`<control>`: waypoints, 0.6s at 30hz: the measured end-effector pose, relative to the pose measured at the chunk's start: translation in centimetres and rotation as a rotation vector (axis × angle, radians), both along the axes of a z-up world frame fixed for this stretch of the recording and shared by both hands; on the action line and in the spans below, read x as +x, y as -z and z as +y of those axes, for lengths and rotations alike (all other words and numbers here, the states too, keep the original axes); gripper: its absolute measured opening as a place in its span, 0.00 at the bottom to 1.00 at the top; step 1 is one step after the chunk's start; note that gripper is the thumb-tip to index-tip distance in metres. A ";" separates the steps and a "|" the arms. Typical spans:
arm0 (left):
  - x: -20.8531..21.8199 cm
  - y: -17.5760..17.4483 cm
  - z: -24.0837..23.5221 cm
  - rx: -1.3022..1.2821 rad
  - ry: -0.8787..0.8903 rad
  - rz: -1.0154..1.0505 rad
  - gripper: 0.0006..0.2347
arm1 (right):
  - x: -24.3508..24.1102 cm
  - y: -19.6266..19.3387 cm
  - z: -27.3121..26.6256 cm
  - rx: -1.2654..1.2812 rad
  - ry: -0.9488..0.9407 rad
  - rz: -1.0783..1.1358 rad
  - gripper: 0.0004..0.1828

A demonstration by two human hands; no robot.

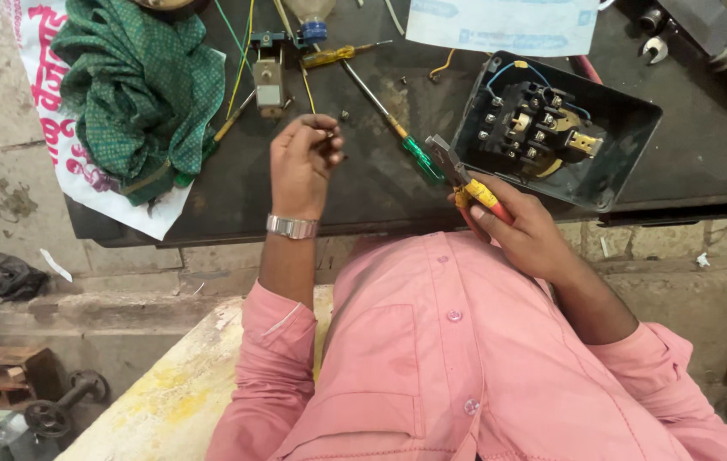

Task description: The person uses pliers to strip a small wire and then uses a screwdriver to tighten screws on a contactor inside an electrical box. They handle the contactor and wires while working at a cluttered workbench.

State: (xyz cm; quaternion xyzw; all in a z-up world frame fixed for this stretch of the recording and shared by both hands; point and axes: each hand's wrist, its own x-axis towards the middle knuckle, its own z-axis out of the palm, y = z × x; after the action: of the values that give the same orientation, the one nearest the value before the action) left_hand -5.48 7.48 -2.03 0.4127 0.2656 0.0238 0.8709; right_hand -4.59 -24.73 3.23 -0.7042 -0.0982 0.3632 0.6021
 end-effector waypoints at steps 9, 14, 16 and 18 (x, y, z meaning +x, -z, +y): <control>5.0 0.4 -4.5 1.004 0.284 0.094 0.07 | -0.2 0.5 -0.3 0.035 0.035 0.017 0.24; 8.3 1.2 -6.6 1.667 0.246 -0.159 0.08 | -0.6 0.6 -0.7 0.022 0.077 0.040 0.25; 8.5 1.2 -6.8 1.659 0.264 -0.180 0.05 | -0.6 0.4 -0.8 0.036 0.093 0.027 0.25; 8.0 0.9 -6.7 1.565 0.280 -0.281 0.04 | -0.5 0.3 -1.0 0.039 0.101 0.002 0.25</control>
State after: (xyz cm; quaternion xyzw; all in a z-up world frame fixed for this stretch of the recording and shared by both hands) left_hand 2.54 0.78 -2.90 0.9256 0.0060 0.1454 0.3495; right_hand -5.12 -25.75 2.90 -0.6960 -0.0692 0.3311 0.6334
